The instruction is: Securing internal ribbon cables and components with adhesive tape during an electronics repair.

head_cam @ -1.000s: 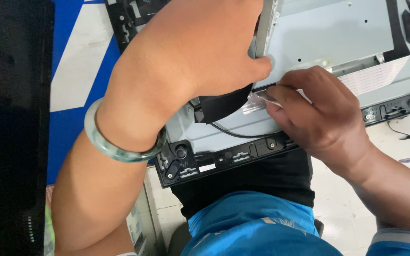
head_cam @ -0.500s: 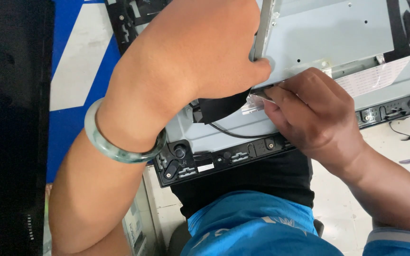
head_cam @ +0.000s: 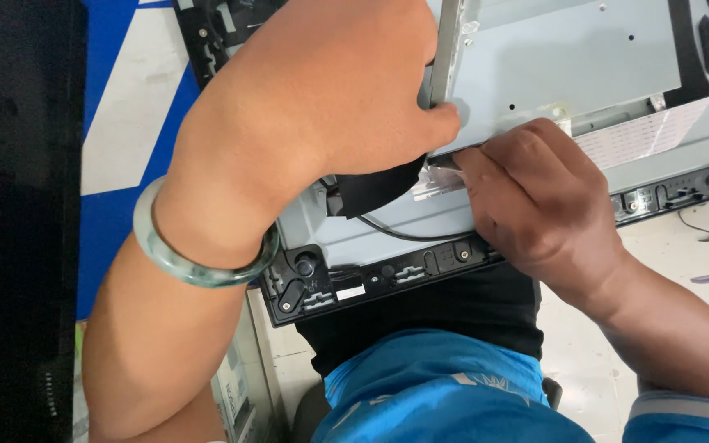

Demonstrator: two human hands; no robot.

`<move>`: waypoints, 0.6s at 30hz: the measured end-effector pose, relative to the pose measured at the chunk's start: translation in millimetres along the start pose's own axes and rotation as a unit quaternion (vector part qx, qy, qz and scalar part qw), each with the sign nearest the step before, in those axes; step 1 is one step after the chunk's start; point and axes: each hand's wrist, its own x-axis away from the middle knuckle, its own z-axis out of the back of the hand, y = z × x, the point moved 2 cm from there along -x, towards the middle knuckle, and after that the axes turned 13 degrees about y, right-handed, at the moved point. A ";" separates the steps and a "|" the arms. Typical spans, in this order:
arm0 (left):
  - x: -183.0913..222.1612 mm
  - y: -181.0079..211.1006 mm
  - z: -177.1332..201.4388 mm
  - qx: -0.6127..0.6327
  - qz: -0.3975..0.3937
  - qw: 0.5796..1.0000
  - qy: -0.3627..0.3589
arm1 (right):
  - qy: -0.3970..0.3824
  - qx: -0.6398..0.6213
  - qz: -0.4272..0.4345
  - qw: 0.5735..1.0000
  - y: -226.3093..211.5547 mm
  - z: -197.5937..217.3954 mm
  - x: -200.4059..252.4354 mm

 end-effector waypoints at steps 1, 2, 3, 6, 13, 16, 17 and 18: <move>0.4 0.2 1.4 -0.005 0.006 1.000 -0.019 | 0.000 0.006 -0.002 1.000 0.0 -0.4 -0.3; 0.8 1.0 1.5 -0.005 0.006 1.000 -0.020 | 0.000 0.005 -0.003 1.000 -1.1 -0.7 -0.3; 1.0 1.6 1.5 -0.003 0.012 1.000 -0.023 | 0.000 0.018 -0.009 1.000 -1.6 -0.9 -0.4; 1.7 1.9 -1.8 -0.004 0.004 1.000 -0.011 | 0.002 0.034 -0.018 0.999 -2.1 -1.4 2.8; 3.1 0.5 -4.9 -0.008 -0.034 0.999 0.036 | 0.005 0.063 -0.035 0.997 -1.1 -3.5 6.0; 1.9 1.1 -3.6 -0.008 -0.023 0.999 0.023 | -0.019 0.059 -0.060 0.996 0.2 -3.4 9.2; 1.5 0.6 -2.4 -0.009 -0.023 0.999 0.022 | -0.019 0.059 -0.060 0.996 0.7 -3.4 7.8; 1.1 -0.1 -1.6 -0.001 -0.013 1.000 0.013 | -0.018 0.049 -0.049 0.997 0.8 -3.3 6.4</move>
